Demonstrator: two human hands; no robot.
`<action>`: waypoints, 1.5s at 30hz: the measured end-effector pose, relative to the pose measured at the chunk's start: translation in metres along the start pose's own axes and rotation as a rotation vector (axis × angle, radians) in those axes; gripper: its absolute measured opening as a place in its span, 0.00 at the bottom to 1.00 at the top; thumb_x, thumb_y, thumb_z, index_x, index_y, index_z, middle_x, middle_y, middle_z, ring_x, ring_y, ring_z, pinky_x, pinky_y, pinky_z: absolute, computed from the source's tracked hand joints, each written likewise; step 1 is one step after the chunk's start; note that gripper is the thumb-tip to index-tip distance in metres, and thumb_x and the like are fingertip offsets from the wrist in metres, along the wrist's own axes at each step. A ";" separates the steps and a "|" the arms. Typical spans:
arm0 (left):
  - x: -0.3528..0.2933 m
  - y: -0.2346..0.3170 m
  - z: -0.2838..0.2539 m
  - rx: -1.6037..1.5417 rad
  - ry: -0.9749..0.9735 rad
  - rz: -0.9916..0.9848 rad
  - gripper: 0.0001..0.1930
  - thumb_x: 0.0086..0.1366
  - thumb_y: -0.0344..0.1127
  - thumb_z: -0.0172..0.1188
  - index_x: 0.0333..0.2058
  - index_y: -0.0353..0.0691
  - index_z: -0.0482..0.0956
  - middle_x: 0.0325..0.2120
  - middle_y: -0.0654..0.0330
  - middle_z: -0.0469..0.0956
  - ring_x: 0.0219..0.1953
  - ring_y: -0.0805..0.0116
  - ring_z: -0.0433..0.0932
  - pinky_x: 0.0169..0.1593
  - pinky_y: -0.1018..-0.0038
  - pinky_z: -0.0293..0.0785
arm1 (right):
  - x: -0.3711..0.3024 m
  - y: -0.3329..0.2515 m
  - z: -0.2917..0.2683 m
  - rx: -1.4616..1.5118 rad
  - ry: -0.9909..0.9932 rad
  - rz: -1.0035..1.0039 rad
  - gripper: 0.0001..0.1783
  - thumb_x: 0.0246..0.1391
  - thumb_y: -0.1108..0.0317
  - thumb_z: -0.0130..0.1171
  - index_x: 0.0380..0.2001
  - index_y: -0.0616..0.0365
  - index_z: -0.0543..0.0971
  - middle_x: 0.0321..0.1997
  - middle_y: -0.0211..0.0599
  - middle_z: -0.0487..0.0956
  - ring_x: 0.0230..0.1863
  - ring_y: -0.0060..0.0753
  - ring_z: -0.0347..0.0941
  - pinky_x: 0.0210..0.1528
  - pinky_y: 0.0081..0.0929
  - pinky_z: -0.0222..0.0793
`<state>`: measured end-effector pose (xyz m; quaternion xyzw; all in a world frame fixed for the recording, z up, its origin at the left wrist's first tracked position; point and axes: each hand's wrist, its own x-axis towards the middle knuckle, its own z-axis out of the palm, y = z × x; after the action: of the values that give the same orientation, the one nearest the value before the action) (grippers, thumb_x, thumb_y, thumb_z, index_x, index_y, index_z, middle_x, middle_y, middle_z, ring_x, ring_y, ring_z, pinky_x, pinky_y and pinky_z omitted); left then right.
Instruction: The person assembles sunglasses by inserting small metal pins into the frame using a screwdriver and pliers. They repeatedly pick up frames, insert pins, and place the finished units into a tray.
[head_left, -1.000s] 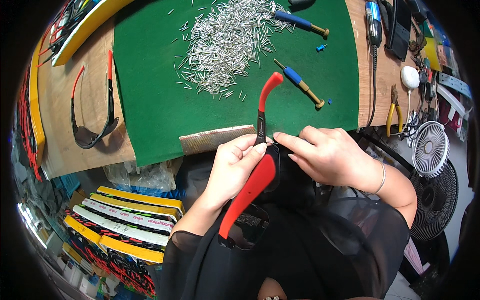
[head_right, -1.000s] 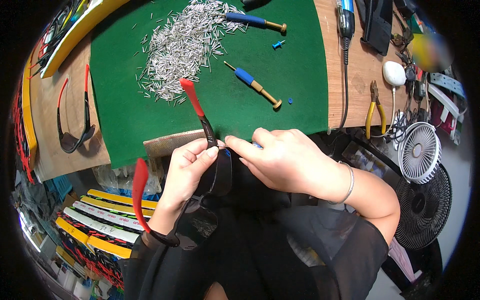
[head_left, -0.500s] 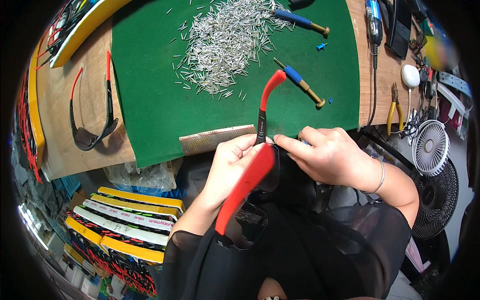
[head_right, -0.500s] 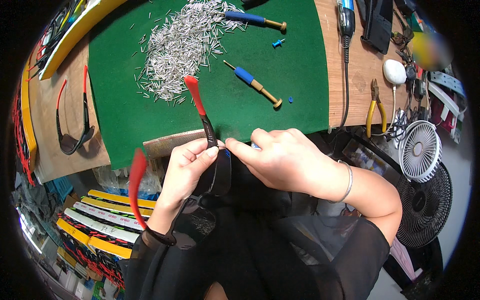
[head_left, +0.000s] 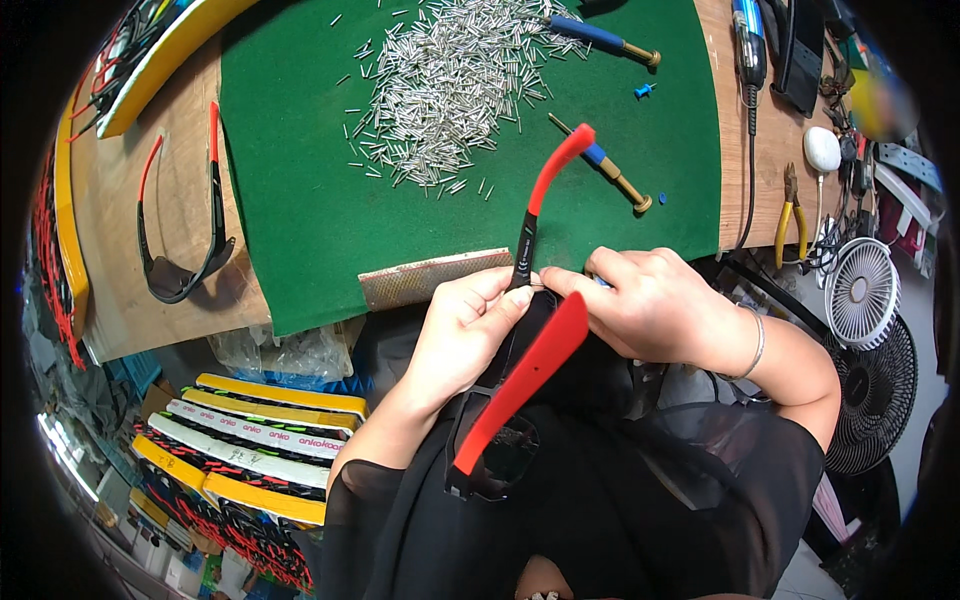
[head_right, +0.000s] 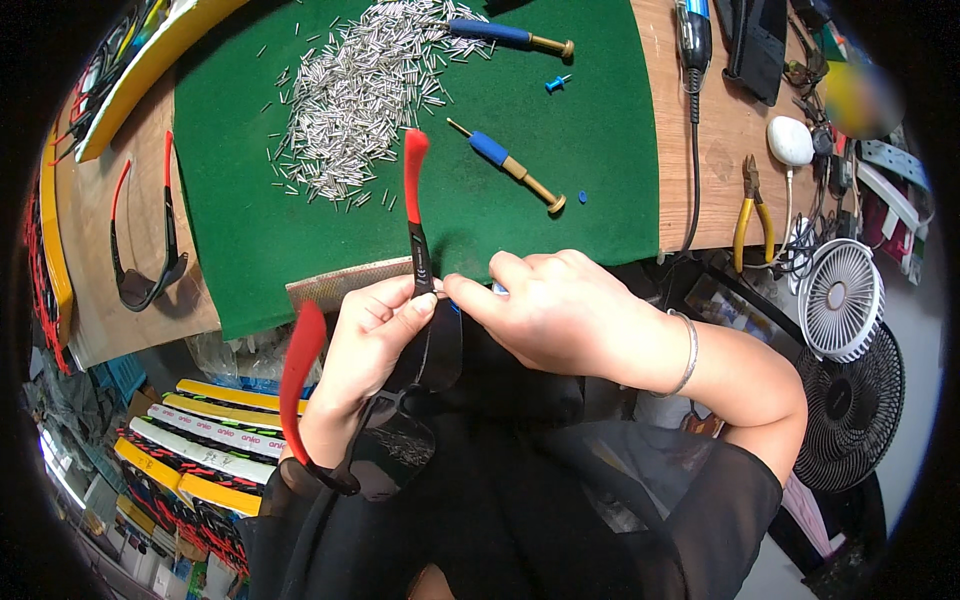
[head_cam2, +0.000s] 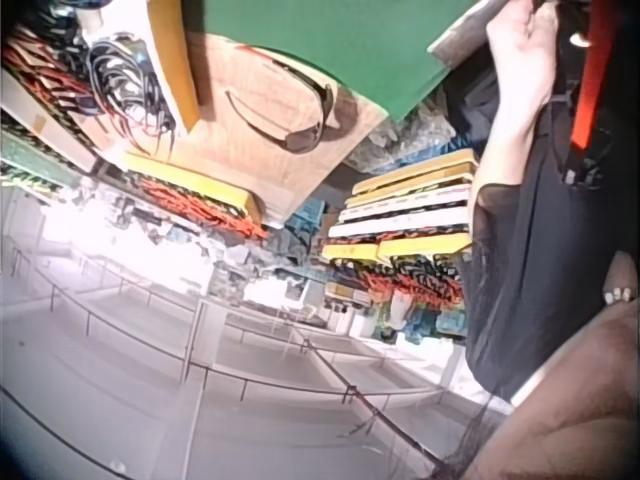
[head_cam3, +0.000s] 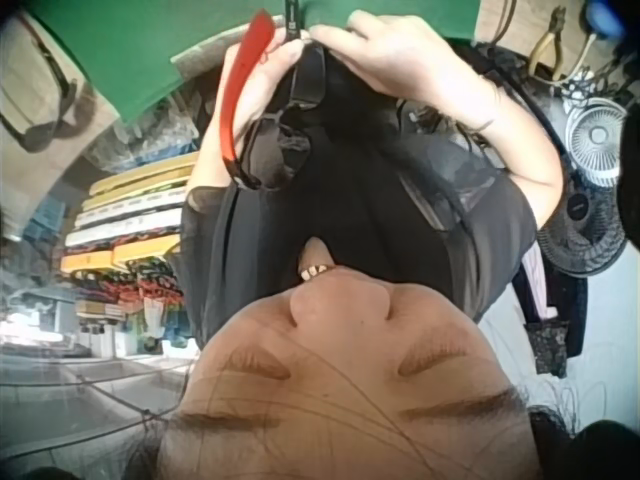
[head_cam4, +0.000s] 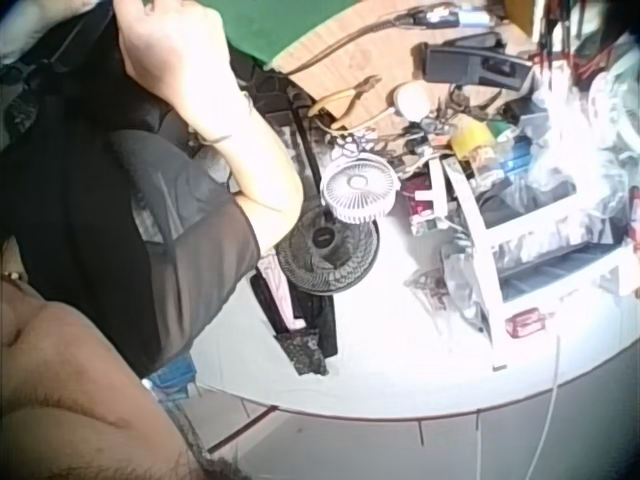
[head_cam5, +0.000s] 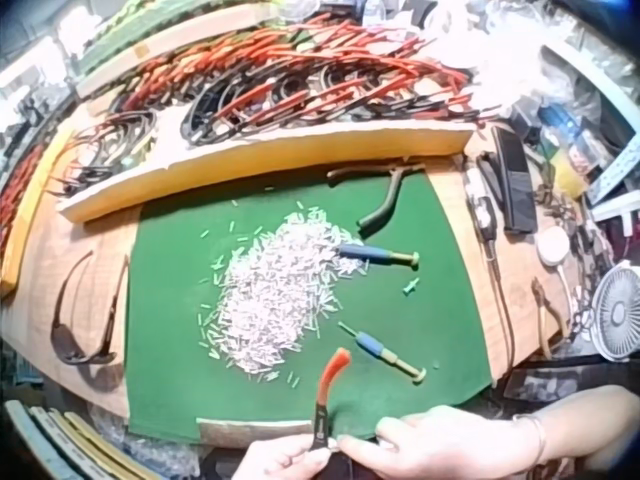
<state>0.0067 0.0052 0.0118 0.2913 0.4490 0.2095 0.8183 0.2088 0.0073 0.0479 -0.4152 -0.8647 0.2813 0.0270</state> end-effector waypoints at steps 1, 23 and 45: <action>0.000 -0.002 -0.002 0.015 0.002 -0.005 0.11 0.62 0.26 0.51 0.42 0.29 0.74 0.34 0.64 0.76 0.35 0.83 0.71 0.40 0.86 0.66 | 0.001 0.000 0.000 0.004 -0.005 0.002 0.19 0.39 0.72 0.55 0.40 0.55 0.72 0.19 0.35 0.69 0.18 0.35 0.72 0.18 0.29 0.68; -0.011 0.002 -0.007 0.119 0.201 0.133 0.12 0.62 0.29 0.52 0.43 0.31 0.73 0.26 0.70 0.73 0.29 0.86 0.67 0.34 0.87 0.65 | -0.008 0.006 -0.024 -0.128 0.154 0.071 0.21 0.46 0.66 0.57 0.47 0.51 0.69 0.24 0.34 0.68 0.24 0.34 0.70 0.24 0.27 0.69; -0.011 -0.010 0.020 0.237 0.144 0.309 0.11 0.60 0.30 0.53 0.41 0.31 0.73 0.25 0.62 0.76 0.27 0.82 0.70 0.33 0.82 0.68 | 0.020 -0.011 -0.003 0.428 0.541 -0.038 0.04 0.46 0.75 0.58 0.25 0.65 0.74 0.26 0.40 0.75 0.24 0.37 0.73 0.27 0.26 0.69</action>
<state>0.0190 -0.0144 0.0199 0.4351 0.4778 0.2984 0.7024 0.1888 0.0176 0.0521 -0.4436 -0.7552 0.3353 0.3471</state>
